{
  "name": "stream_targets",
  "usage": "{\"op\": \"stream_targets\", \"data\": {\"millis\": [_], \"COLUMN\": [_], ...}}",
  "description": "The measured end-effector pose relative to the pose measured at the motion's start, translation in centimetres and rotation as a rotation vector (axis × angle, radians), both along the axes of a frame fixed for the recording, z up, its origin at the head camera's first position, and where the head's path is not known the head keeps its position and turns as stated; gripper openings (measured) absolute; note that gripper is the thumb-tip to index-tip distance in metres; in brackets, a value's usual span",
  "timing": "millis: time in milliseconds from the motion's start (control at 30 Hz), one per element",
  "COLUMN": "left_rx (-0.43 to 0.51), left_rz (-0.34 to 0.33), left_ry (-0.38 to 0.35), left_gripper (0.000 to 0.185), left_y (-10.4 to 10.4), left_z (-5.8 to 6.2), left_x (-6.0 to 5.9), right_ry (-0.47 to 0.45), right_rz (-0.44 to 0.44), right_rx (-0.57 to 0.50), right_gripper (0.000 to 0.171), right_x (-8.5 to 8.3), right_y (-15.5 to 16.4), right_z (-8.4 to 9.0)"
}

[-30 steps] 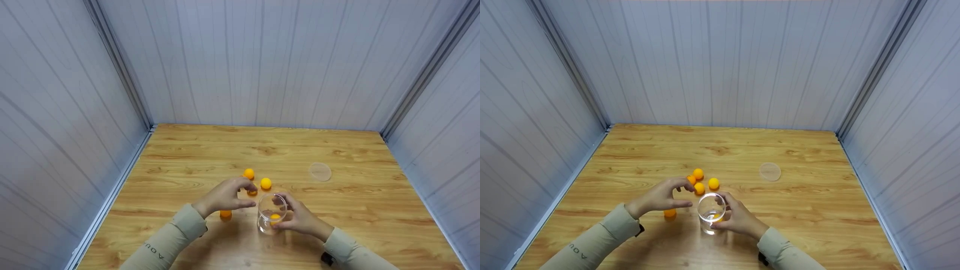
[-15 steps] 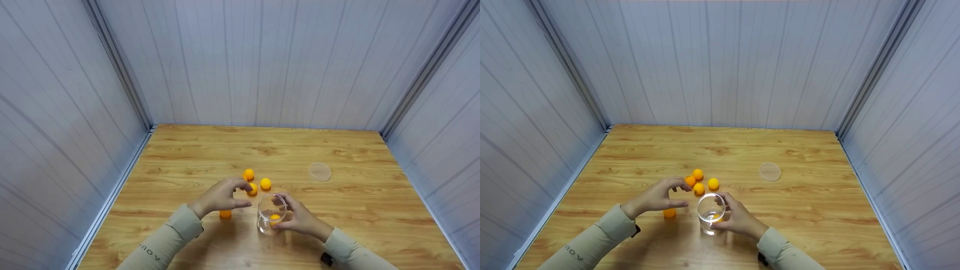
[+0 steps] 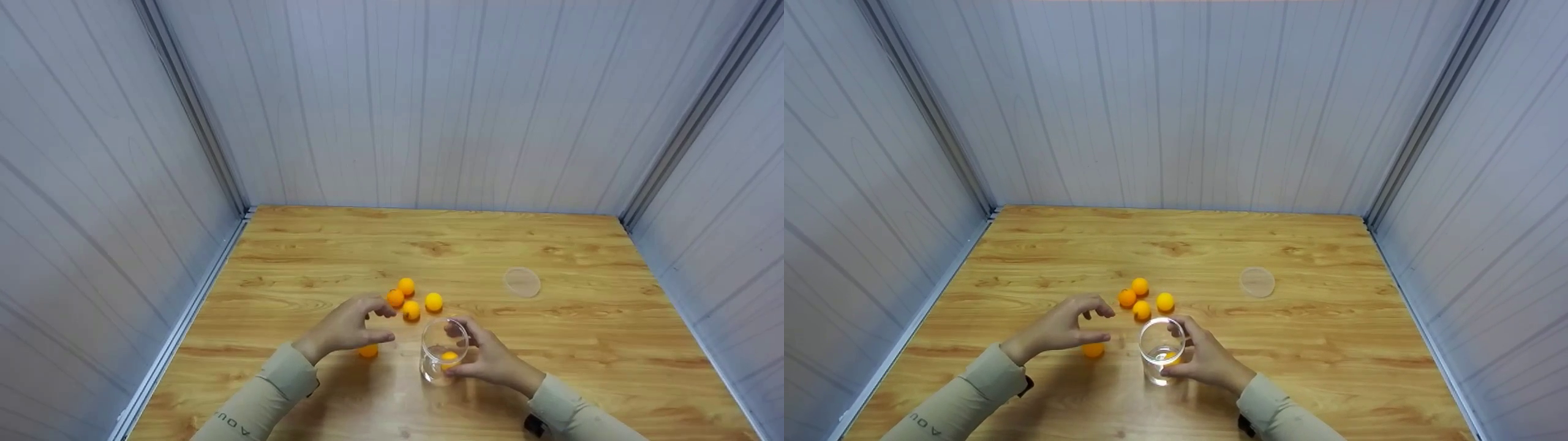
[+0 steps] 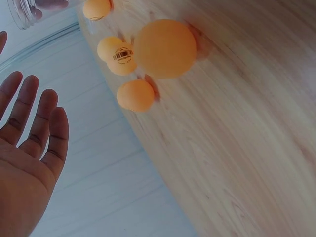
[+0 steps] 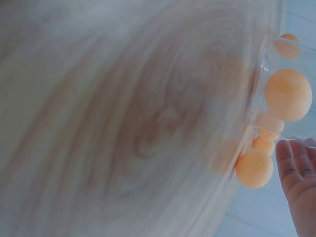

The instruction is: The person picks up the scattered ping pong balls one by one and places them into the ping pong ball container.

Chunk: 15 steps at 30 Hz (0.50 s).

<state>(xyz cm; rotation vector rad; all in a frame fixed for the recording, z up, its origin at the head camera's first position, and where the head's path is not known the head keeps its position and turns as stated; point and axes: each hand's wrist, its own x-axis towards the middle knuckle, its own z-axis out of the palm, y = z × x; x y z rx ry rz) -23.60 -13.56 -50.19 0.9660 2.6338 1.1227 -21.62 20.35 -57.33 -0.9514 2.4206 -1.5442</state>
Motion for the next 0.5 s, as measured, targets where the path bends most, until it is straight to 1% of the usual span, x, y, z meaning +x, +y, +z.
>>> {"op": "stream_targets", "data": {"millis": [233,400,500], "left_rx": [0.000,-0.016,-0.021], "left_rz": [0.021,0.024,0.024], "left_ry": [-0.003,-0.029,-0.028], "left_gripper": [0.032,0.037,0.038], "left_y": [-0.9,-1.5,-1.9], "left_z": [-0.6,-0.7,-0.8], "left_x": [-0.2,-0.1,-0.1], "right_ry": [0.019,0.023,0.026], "right_rz": [0.000,0.003,0.010], "right_rx": [-0.004,-0.003,0.000], "right_gripper": [0.083,0.083,0.082], "right_x": [-0.1,-0.1,-0.1], "right_y": [0.1,0.1,0.1], "right_z": [-0.1,-0.1,0.0]}}
